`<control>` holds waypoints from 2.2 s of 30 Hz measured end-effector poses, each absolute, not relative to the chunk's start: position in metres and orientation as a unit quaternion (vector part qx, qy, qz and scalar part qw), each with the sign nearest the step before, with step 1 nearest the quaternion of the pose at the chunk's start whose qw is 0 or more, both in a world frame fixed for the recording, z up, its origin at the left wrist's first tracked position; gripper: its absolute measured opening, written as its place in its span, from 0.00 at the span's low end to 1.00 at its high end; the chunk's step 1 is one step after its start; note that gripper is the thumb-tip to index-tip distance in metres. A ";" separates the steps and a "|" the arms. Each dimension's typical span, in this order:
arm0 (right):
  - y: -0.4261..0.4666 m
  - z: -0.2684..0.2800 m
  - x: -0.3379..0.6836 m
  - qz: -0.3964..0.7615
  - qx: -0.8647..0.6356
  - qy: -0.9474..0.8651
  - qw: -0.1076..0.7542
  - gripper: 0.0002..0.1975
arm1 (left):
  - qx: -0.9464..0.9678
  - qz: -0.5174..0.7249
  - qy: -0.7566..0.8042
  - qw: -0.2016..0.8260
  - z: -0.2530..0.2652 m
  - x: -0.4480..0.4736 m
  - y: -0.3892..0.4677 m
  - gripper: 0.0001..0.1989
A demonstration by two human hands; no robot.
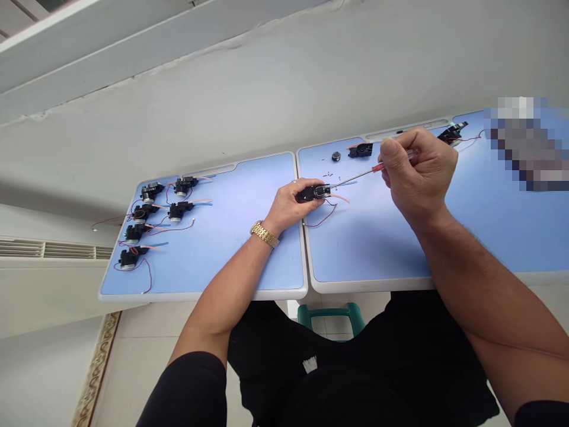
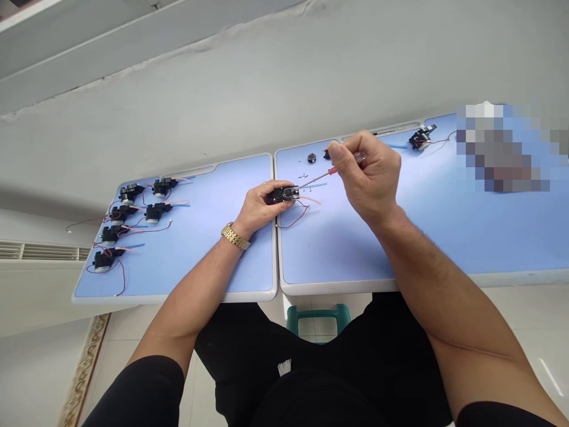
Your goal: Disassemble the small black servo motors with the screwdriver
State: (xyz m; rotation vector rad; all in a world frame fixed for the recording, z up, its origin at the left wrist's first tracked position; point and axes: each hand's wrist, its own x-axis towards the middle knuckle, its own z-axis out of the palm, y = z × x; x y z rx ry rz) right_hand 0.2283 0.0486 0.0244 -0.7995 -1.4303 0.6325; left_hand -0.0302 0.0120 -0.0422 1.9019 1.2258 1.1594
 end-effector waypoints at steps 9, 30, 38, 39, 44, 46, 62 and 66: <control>0.052 0.031 0.235 0.364 -0.378 -0.588 0.615 0.36 | 0.712 0.449 0.442 0.310 -0.042 -0.029 0.012 0.16; 0.053 0.020 0.235 0.298 -0.382 -0.805 0.344 0.07 | 0.708 0.437 0.440 0.339 -0.038 -0.029 0.011 0.18; 0.053 0.015 0.234 0.345 -0.388 -0.817 0.252 0.12 | 0.717 0.429 0.429 0.344 -0.038 -0.028 0.011 0.18; 0.053 0.016 0.234 0.346 -0.389 -0.816 0.249 0.12 | 0.718 0.427 0.429 0.345 -0.038 -0.027 0.011 0.18; 0.051 0.020 0.234 0.354 -0.385 -0.822 0.226 0.14 | 0.726 0.415 0.428 0.343 -0.038 -0.027 0.010 0.17; 0.051 0.021 0.234 0.361 -0.387 -0.821 0.214 0.16 | 0.728 0.417 0.421 0.345 -0.038 -0.026 0.010 0.17; 0.055 0.012 0.232 0.388 -0.438 -0.765 0.269 0.18 | 0.706 0.443 0.439 0.336 -0.037 -0.029 0.012 0.16; 0.055 0.011 0.231 0.323 -0.464 -0.731 0.383 0.18 | 0.695 0.450 0.454 0.329 -0.036 -0.029 0.011 0.16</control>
